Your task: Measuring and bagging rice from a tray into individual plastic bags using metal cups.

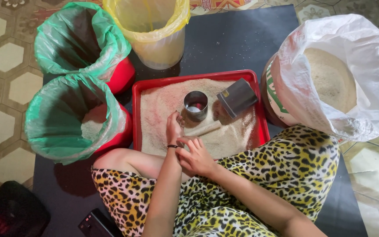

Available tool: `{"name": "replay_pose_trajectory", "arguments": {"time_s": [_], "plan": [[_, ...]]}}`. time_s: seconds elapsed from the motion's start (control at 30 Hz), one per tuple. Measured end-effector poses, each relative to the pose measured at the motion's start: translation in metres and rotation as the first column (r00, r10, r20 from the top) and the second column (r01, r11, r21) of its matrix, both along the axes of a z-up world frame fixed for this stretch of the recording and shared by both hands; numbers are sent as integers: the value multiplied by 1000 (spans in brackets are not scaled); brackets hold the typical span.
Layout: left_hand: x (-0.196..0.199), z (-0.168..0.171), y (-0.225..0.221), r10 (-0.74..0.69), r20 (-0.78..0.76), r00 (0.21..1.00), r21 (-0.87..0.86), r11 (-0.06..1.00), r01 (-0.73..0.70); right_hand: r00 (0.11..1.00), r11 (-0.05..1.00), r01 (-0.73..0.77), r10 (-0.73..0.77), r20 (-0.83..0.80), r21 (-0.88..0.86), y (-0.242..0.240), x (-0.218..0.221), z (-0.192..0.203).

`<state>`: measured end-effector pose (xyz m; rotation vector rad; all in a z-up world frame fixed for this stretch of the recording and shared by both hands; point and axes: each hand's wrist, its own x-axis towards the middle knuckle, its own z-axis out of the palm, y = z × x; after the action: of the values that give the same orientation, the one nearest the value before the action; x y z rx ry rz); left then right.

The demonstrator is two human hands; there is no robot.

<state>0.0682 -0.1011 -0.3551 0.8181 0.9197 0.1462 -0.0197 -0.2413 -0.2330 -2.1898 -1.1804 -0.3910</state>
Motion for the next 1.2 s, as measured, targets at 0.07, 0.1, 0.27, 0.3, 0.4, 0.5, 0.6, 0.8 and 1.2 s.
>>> {"name": "replay_pose_trajectory", "arguments": {"time_s": [0.07,0.1,0.27,0.3,0.4,0.5,0.6,0.8,1.2], "plan": [[0,5,0,8,0,1000,-6,1000,-8,1000,1000,5,-5,11,0,1,-1,7],[1,8,-1,18,0,1000,-13,1000,-18,1000,1000,7,-7,22,0,1,-2,11],[-3,32,-4,-10,-14,1000,-4,1000,10,1000,1000,-18,18,12,18,3,0,10],[-1,16,-1,-14,-2,1000,-15,1000,14,1000,1000,-26,26,-1,16,3,0,6],[5,-15,-2,0,13,1000,3,1000,0,1000,1000,-24,24,-9,13,1,1,-4],[7,-20,1,2,-2,1000,-21,1000,-2,1000,999,-28,28,3,17,1,-1,8],[4,-5,0,-11,8,1000,-27,1000,12,999,999,-36,37,-9,10,2,0,12],[8,-15,-3,18,30,999,-33,999,-17,1000,999,-14,14,-6,36,2,-1,10],[13,-33,0,1,17,1000,-43,999,0,1000,999,-1,1,-20,39,3,0,19]]}}
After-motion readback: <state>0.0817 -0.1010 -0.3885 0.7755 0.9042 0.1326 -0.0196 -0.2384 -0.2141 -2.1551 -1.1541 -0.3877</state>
